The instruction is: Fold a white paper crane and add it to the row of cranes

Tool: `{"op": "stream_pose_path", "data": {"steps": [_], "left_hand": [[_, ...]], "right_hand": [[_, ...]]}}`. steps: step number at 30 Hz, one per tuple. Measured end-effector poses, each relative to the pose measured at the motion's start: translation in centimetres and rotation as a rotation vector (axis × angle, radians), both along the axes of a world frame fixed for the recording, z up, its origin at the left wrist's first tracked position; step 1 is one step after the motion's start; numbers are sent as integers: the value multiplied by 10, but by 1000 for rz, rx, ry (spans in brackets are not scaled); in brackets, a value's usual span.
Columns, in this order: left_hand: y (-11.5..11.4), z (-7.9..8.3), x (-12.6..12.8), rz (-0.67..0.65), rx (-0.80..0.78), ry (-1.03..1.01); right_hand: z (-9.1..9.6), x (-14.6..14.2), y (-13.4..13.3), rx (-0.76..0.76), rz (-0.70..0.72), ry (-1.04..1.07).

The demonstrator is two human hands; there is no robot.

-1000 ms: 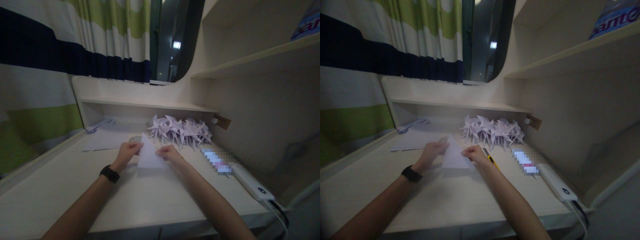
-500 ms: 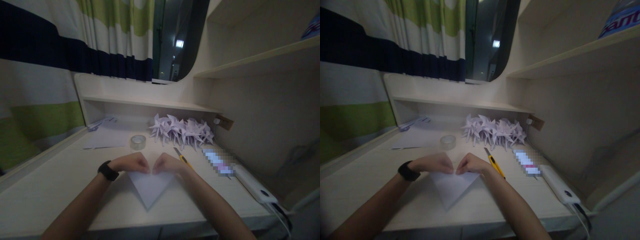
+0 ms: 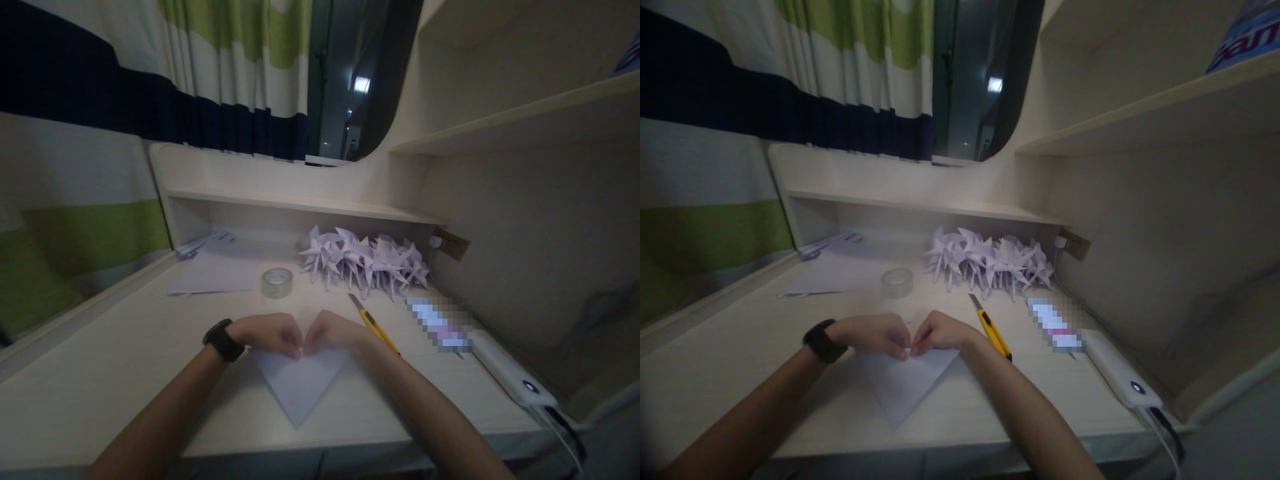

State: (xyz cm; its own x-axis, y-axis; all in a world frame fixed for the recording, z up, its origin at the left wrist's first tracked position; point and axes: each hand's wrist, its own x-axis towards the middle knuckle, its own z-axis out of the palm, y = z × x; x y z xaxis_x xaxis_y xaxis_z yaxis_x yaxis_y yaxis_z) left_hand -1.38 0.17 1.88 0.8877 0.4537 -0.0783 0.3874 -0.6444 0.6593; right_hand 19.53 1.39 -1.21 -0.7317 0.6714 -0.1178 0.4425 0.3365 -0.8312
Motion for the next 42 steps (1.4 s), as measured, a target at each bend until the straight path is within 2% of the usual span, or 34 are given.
{"op": "stream_pose_path", "data": {"steps": [3,12,19,26,29,33,35,38,42], "left_hand": [[-1,-3,1,11,-31,-18],[-2,-2,4,115,-304,-88],[5,-1,-15,263,-342,-28],[14,-3,-36,399,-327,-70],[16,-4,-40,436,-305,-106],[14,-6,-33,377,-288,-51],[13,-9,-25,327,-252,-40],[13,-16,-14,263,-206,-73],[14,-24,-9,195,-186,-102]], "right_hand": [[2,-1,-2,7,23,-12],[2,1,1,-195,94,75],[6,13,10,-303,34,70],[25,43,16,-420,69,56],[33,59,21,-352,9,31],[32,52,22,-61,-196,227],[25,36,18,54,-136,233],[13,12,9,193,57,38],[3,0,5,237,107,-99]]}}
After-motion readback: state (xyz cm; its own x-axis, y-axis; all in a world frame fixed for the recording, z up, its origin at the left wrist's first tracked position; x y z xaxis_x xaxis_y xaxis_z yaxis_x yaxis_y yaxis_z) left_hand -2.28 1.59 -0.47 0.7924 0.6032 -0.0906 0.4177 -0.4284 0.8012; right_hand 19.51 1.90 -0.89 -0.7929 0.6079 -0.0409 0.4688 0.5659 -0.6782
